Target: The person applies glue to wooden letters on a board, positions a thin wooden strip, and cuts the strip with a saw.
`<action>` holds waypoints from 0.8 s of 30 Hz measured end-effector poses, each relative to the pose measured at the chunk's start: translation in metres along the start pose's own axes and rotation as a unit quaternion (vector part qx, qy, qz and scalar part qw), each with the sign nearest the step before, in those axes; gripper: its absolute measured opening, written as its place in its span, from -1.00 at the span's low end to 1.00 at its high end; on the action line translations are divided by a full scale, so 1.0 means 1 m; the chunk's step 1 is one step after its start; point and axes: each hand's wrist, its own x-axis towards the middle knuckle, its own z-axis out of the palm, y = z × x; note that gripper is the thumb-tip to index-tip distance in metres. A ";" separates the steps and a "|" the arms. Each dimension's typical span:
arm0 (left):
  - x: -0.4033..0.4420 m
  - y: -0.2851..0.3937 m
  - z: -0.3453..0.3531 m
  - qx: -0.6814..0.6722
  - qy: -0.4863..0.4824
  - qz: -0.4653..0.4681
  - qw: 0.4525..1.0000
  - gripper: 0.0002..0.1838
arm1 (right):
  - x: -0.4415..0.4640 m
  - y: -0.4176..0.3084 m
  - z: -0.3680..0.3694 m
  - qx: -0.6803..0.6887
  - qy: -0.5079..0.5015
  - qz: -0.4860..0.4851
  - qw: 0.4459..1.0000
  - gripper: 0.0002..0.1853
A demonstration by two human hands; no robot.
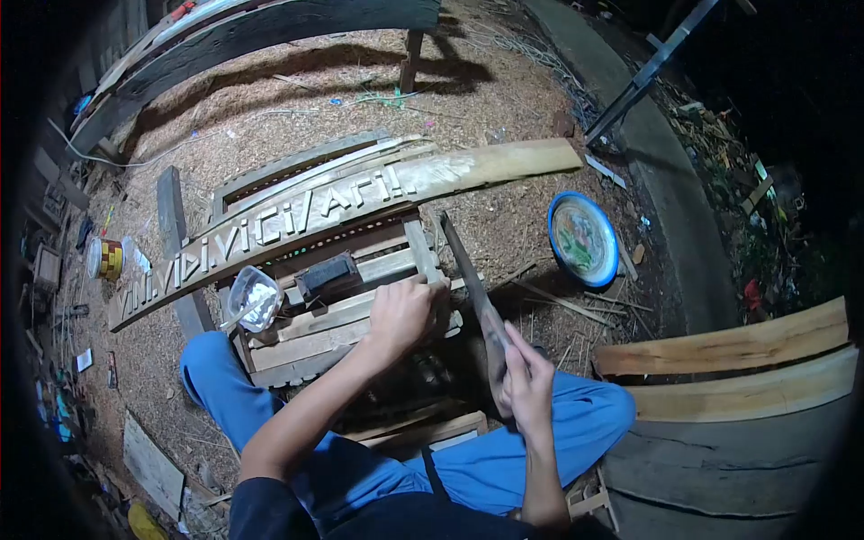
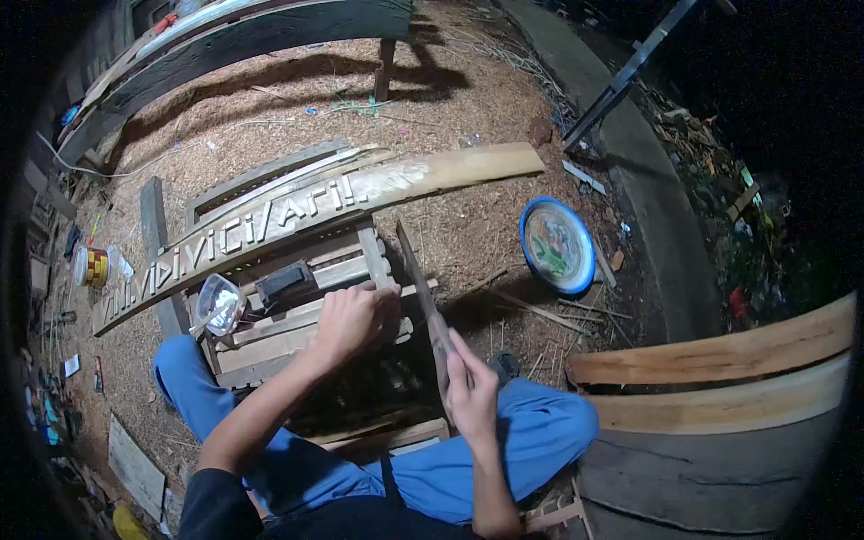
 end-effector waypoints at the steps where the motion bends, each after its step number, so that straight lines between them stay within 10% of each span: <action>1: -0.001 0.000 0.002 -0.001 -0.001 -0.001 1.000 -0.76 | 0.013 0.004 0.008 0.016 -0.003 0.009 1.000 -0.58; 24: -0.001 0.003 0.001 0.050 -0.015 0.015 0.999 -0.76 | 0.026 -0.024 0.013 0.063 -0.027 0.077 0.995 -0.59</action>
